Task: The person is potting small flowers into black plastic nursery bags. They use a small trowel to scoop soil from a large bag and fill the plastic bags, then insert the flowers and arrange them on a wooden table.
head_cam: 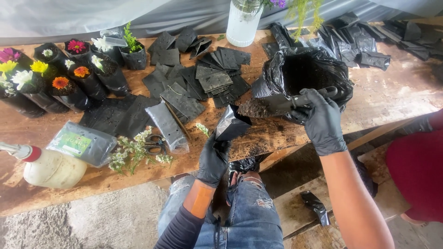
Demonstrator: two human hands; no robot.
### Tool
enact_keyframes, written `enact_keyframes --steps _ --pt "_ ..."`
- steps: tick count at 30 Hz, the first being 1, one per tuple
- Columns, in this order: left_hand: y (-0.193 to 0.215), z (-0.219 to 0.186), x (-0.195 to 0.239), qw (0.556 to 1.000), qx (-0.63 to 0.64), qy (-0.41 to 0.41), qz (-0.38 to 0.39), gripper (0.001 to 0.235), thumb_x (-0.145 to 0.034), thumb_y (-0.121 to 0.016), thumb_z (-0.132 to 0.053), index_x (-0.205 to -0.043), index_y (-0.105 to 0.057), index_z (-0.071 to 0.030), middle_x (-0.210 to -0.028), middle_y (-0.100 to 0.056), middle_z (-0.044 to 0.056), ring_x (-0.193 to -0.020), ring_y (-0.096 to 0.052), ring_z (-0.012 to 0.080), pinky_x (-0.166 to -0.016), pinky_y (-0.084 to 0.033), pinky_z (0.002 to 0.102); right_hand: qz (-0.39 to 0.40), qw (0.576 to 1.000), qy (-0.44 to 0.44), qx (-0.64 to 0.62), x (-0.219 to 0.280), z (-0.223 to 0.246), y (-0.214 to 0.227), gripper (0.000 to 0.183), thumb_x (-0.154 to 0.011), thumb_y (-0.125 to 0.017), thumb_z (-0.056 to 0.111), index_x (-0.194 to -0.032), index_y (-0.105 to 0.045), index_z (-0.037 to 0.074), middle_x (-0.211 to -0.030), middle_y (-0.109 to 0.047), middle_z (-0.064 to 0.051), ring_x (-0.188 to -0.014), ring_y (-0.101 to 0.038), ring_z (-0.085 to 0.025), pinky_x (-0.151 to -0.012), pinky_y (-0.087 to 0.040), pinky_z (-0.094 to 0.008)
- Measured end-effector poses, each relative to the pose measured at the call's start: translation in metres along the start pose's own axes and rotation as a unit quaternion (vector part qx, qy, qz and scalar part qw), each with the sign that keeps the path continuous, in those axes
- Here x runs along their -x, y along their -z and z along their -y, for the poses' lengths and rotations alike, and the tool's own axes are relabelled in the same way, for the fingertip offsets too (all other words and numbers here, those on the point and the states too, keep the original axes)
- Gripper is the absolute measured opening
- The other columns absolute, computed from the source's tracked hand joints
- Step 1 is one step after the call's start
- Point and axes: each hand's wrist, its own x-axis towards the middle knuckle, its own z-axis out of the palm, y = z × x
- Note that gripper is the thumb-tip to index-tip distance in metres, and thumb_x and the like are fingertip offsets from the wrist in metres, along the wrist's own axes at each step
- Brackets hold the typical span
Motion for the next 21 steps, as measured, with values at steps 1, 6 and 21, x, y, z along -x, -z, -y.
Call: enact_keyframes --steps 1,6,21 --pt "-0.001 -0.001 0.0 1.0 -0.006 -0.003 0.002 0.025 -0.097 -0.071 -0.019 -0.111 -0.067 0.0 -0.107 -0.071 0.019 -0.092 -0.07 0.0311 -0.091 -0.066 0.042 0.005 1.0 0.002 0.015 -0.003 -0.003 0.002 0.021 -0.088 -0.078 0.013 -0.1 -0.065 0.001 -0.084 -0.069 -0.018 -0.069 -0.076 -0.037 -0.061 -0.07 -0.043" --pt "-0.011 -0.003 0.011 1.0 -0.005 -0.024 0.003 0.024 -0.096 -0.071 -0.018 -0.11 -0.066 0.001 -0.105 -0.07 0.019 -0.09 -0.07 0.03 -0.091 -0.065 0.042 0.014 0.997 0.015 0.071 0.003 0.0 -0.004 0.021 -0.09 -0.079 0.012 -0.1 -0.063 0.003 -0.085 -0.069 -0.019 -0.067 -0.077 -0.034 -0.058 -0.071 -0.041" --pt "-0.007 0.019 0.017 0.997 -0.071 -0.032 0.013 0.025 -0.099 -0.067 -0.019 -0.112 -0.065 0.003 -0.109 -0.067 0.02 -0.095 -0.069 0.0288 -0.093 -0.063 0.041 0.227 0.864 0.233 0.384 0.039 0.036 -0.064 0.024 -0.098 -0.078 0.016 -0.092 -0.073 -0.006 -0.079 -0.069 -0.025 -0.071 -0.073 -0.034 -0.06 -0.064 -0.044"
